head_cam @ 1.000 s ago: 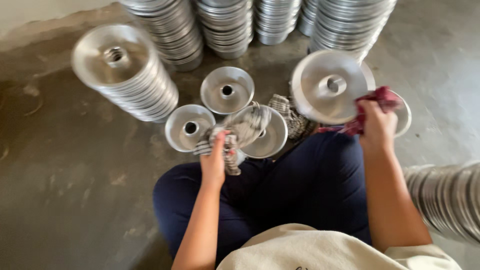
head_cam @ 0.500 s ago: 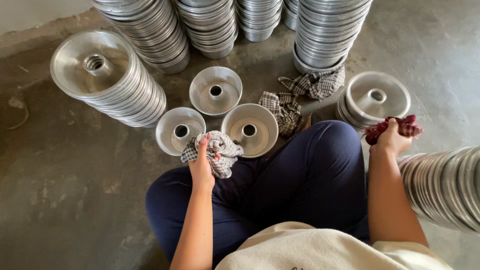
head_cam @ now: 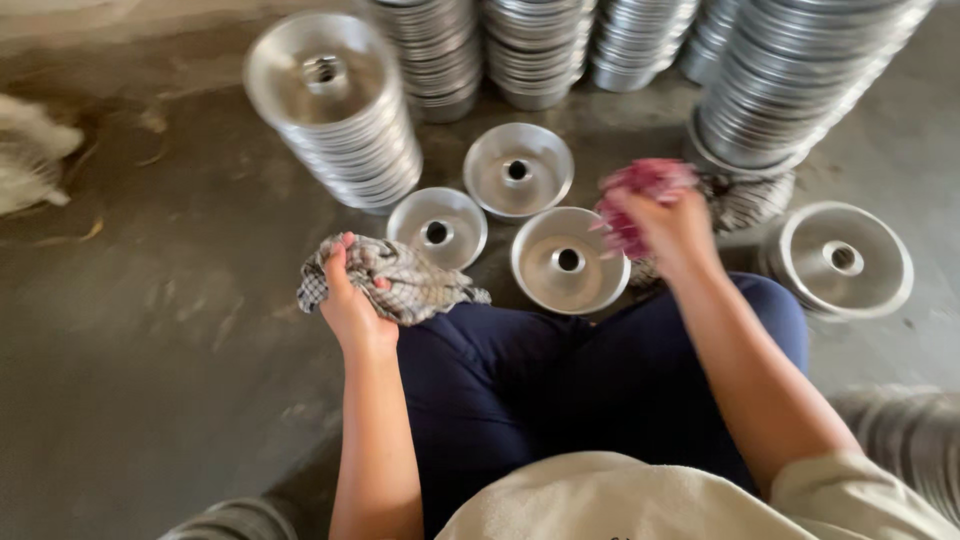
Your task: The person sits on the floor and wipes the interior and exterior surfaces of several small, funnel-shaped metal parts using two cloths. The person handles the parts one at a time, rotating them to clean all sides, and stacks the cleaned parts into a pile.
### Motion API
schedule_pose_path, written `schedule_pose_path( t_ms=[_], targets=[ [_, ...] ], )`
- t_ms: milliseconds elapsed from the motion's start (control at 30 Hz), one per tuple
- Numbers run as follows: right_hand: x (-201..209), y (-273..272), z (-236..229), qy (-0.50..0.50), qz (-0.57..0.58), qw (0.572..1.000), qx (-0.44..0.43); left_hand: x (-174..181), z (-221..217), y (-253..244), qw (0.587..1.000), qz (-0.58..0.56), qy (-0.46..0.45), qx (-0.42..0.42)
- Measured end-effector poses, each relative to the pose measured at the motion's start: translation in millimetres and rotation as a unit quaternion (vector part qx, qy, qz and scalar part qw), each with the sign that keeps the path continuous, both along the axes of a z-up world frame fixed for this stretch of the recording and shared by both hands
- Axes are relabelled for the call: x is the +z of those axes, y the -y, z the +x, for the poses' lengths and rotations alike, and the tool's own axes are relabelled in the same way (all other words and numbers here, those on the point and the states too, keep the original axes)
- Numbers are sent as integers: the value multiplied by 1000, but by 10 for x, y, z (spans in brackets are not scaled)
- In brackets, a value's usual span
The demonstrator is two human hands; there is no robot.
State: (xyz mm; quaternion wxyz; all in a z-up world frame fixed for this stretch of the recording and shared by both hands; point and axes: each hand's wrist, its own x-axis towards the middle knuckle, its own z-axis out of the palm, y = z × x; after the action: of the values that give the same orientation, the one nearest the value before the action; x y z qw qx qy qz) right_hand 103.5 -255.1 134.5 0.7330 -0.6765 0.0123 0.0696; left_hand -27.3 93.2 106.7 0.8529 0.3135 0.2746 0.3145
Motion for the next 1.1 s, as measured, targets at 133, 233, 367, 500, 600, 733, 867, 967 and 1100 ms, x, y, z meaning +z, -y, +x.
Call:
schedule_pose_path(
  t_ms=[133,233,367,500,600,733,867,967,1100],
  targets=[
    [-581,-1054,277,9,-369,921,127,-137,-11,-97,996,52,-19,70],
    [-1234,-1690,423,115,-440,863,220,-305,-100,123,971,205,-104,70],
    [-1891,-2193,506,65,-460,874,142,-363,-134,259,861,468,-196,37],
    [-1910,-2343,513,49,-465,881,76,-256,-76,179,831,542,-116,41],
    [-1678,-2293,473,14,-407,906,116,-210,-42,146,848,520,-100,34],
    [-1286,-2074,409,5,-430,888,164,-197,-53,166,861,500,-92,35],
    [-943,-1578,278,96,-359,927,42,-197,-77,186,937,334,-104,-20],
    [-716,-1097,130,190,-289,938,-20,-243,-48,212,950,303,-75,-27],
    [-496,-507,44,341,-343,875,-22,-391,117,236,978,206,-32,-29]
  ],
)
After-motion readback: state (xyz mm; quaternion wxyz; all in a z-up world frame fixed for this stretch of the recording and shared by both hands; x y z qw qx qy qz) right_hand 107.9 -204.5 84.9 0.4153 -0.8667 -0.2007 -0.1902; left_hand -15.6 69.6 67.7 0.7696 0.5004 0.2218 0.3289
